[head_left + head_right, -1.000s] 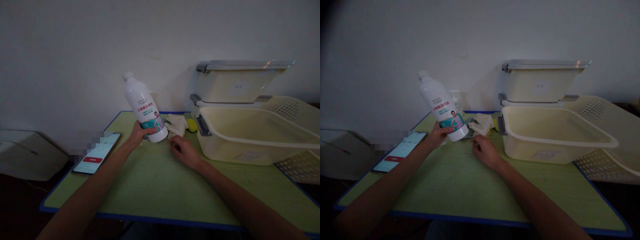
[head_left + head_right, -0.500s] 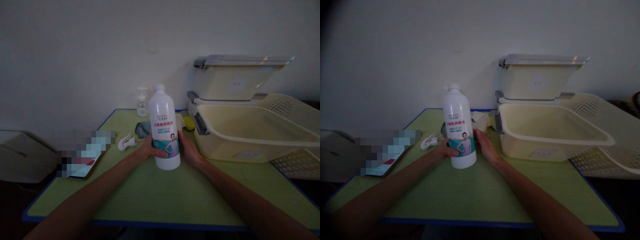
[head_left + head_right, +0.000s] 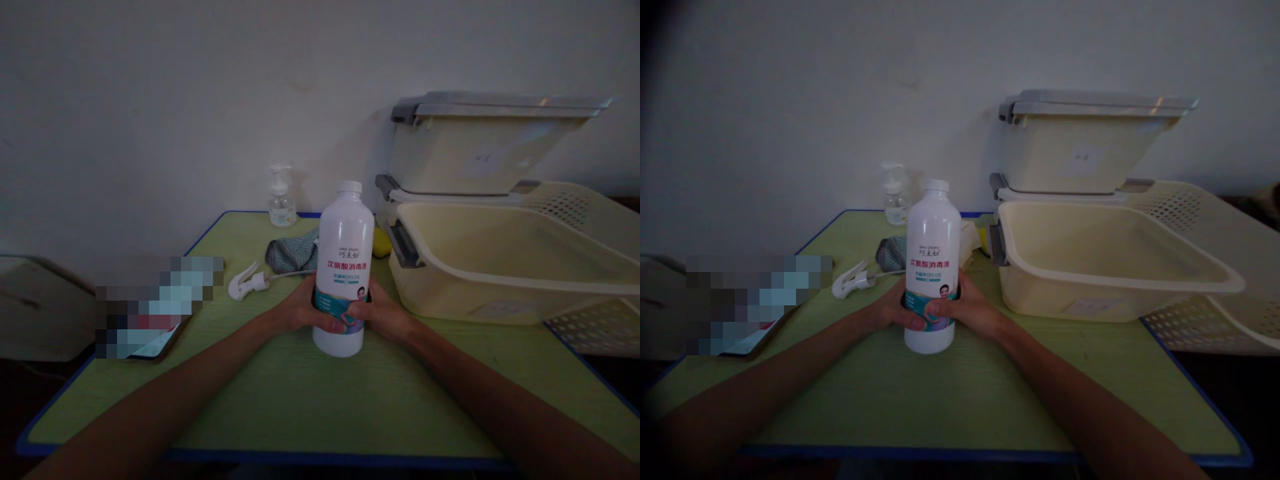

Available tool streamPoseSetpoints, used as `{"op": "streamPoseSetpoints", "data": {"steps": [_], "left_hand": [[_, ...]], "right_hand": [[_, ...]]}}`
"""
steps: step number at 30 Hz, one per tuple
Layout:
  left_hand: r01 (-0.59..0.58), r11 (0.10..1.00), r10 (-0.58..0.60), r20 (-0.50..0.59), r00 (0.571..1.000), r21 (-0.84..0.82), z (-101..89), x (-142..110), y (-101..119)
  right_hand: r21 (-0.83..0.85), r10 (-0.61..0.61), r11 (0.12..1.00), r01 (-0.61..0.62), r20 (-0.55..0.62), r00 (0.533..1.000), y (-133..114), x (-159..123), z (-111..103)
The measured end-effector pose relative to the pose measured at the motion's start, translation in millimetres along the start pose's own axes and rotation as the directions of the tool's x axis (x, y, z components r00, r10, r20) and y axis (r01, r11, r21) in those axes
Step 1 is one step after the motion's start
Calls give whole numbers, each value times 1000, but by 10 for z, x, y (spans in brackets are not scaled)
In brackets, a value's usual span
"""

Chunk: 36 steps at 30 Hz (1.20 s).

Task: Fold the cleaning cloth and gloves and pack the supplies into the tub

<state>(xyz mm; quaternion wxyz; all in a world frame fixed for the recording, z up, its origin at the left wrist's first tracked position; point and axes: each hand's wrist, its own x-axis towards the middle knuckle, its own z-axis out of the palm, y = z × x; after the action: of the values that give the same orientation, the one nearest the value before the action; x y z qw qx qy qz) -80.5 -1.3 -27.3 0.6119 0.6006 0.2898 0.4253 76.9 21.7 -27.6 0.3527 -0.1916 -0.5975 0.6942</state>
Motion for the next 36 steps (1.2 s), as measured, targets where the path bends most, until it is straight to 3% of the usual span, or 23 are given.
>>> {"op": "streamPoseSetpoints", "data": {"steps": [13,26,33,36], "left_hand": [[-17,1000,16,-12,1000,-15,27,-3,16],[-30,999,30,42,999,-11,20,-23,22],[-23,999,24,22,999,-30,41,-31,10],[-25,999,24,-37,999,-25,59,-28,5]], "right_hand": [[-37,-46,998,44,-38,998,4,-29,-12],[-19,-26,1000,25,-90,996,-30,-49,30],[-36,-10,999,8,-67,998,-32,-41,11],[-79,-28,997,18,-125,992,4,-27,18]]}}
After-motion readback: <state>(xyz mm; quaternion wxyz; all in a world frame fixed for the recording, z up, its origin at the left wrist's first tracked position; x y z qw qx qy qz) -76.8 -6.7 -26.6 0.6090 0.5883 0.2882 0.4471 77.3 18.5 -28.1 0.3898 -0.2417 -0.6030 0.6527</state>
